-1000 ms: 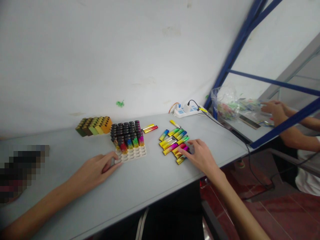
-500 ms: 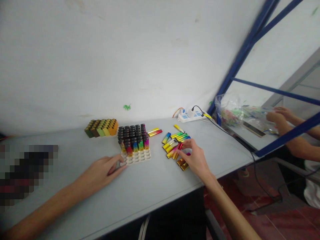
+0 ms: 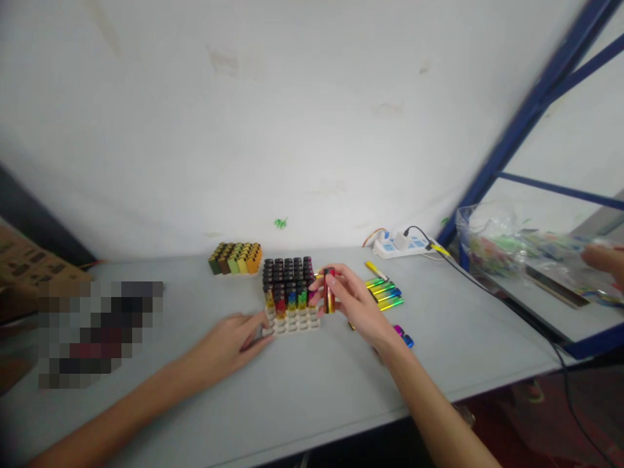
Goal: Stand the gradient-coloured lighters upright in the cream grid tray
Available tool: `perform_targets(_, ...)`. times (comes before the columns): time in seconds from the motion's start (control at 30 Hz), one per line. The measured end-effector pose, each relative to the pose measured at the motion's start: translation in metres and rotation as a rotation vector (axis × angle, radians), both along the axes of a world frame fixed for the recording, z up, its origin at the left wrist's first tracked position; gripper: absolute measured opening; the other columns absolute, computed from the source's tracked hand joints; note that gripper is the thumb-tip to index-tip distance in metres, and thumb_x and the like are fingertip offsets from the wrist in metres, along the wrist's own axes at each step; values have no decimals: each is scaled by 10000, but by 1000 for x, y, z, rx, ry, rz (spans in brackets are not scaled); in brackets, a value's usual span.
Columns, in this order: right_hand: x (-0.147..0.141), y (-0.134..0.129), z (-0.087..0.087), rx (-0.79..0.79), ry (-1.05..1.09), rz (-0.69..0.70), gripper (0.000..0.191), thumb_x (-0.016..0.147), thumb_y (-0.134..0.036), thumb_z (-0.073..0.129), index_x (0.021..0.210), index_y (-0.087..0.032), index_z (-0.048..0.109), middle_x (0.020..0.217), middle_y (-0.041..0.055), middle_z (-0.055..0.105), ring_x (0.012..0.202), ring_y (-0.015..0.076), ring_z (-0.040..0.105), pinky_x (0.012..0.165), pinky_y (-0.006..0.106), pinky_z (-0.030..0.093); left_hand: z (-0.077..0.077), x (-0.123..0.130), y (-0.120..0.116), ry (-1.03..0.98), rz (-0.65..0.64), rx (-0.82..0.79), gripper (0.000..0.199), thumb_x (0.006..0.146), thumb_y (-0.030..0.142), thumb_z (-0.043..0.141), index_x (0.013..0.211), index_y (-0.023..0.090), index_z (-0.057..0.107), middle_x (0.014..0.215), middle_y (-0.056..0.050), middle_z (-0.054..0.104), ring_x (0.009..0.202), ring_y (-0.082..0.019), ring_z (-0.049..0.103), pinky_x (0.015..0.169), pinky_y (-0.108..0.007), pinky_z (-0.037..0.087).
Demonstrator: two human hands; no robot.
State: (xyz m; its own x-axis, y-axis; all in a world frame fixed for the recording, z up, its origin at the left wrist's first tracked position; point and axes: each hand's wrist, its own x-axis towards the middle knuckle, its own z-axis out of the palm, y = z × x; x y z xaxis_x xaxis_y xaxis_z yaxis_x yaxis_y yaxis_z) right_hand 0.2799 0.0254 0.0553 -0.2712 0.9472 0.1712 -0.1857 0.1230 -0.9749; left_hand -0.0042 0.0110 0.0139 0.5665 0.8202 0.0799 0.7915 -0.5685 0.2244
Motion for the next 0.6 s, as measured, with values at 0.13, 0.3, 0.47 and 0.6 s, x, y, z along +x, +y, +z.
perform_targets(0.13, -34, 22, 5, -17, 98, 110, 398, 959, -612, 631, 1147, -270, 555, 647, -88, 470, 494, 98, 379, 501, 223, 363, 2, 0, -1, 15, -16, 14, 180, 1055, 387, 507, 1049, 225, 587, 756, -7, 659, 739, -233, 662, 740, -311, 495)
perform_targets(0.3, -55, 26, -4, -75, 65, 53, 582, 897, -747, 614, 703, -225, 447, 572, -111, 212, 463, 68, 144, 419, 213, 147, -1, -1, -1, 1, -29, 40, 179, 1062, 389, 498, 1042, 232, 581, 784, -11, 672, 742, -225, 665, 738, -307, 499)
perform_targets(0.47, -54, 29, -27, 101, -161, -207, 669, 845, -822, 593, 582, -249, 369, 486, -80, 300, 444, 80, 260, 412, 249, 204, -2, 0, 0, 19, -21, 21, 181, 1063, 384, 509, 1069, 220, 586, 784, -15, 666, 764, -236, 667, 762, -322, 501)
perform_targets(0.6, -47, 34, -36, 198, -271, -313, 635, 861, -818, 548, 616, -250, 408, 511, -57, 370, 475, 98, 303, 425, 257, 232, -2, -1, 1, 6, -21, 2, 183, 1058, 376, 518, 1089, 213, 595, 792, -16, 667, 756, -236, 660, 754, -323, 492)
